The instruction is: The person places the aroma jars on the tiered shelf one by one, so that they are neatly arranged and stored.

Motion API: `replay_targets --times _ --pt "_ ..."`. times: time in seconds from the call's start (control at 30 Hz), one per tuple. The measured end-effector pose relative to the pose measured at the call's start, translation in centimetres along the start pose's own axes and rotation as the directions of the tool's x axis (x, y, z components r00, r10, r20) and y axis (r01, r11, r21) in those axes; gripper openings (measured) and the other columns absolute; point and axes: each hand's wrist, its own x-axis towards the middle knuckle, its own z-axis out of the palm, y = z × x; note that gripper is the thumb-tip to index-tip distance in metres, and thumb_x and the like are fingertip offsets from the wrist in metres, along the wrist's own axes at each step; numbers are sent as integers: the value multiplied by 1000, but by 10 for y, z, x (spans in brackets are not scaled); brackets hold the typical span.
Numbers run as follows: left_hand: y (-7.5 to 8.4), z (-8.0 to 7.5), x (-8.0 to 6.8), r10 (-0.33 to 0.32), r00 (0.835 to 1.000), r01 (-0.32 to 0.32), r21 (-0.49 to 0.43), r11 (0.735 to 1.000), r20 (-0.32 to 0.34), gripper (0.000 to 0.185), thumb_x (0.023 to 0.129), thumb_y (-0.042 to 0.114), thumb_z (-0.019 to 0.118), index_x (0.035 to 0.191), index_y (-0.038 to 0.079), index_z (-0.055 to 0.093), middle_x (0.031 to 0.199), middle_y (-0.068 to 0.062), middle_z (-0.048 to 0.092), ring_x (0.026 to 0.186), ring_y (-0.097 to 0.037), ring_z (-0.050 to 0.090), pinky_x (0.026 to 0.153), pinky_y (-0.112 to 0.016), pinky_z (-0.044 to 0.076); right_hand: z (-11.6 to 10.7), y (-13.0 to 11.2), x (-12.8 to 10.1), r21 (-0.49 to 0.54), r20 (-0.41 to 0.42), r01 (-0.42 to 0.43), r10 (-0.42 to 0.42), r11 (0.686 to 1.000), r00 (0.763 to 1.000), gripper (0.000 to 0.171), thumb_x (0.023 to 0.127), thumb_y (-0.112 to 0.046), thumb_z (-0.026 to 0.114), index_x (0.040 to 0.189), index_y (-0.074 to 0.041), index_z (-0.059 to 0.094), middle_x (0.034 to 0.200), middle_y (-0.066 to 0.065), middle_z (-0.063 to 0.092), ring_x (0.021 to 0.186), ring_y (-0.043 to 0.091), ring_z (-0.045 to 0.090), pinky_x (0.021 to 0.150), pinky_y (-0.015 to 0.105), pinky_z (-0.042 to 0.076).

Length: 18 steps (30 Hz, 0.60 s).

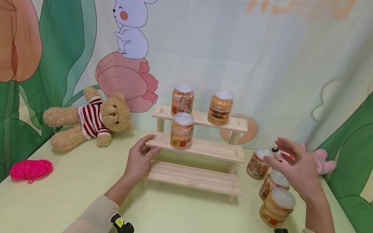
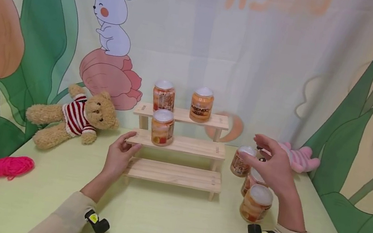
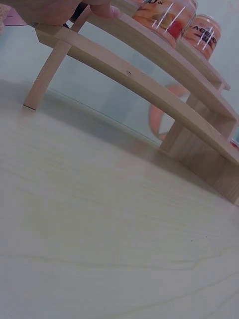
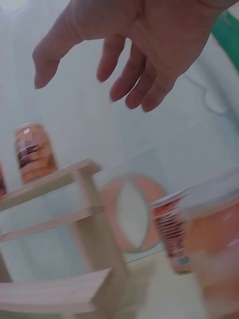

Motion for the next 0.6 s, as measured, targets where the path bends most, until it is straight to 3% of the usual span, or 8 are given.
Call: replay_targets --times 0.17,0.33,0.47,0.6 --pt "-1 1 1 -8 1000 8 6 1000 11 49 92 8 72 139 7 57 115 -20 68 107 -22 63 75 -16 49 -33 29 -14 25 111 11 -14 1000 994 51 91 -9 75 137 -4 55 133 10 56 113 0 57 88 16 49" --pt "-1 -2 1 0 1000 0 7 1000 12 50 92 7 73 139 9 57 119 -19 68 110 -24 63 76 -15 49 -49 54 -24 83 266 14 -36 996 963 53 91 -2 72 138 5 50 130 -3 59 114 0 58 86 20 51" --pt "-1 -3 1 6 1000 -6 0 1000 20 50 93 7 72 140 6 56 120 -23 67 111 -28 62 75 -15 48 -54 66 -28 108 368 7 -46 994 929 51 90 0 72 135 9 49 128 11 61 115 9 60 86 24 53" --pt "0 -2 0 -9 1000 9 -6 1000 26 51 93 6 71 142 4 54 120 -25 66 111 -29 61 73 -15 48 -62 74 -33 72 454 -18 -17 997 891 40 90 -2 72 127 5 58 122 22 62 109 18 63 84 28 54"
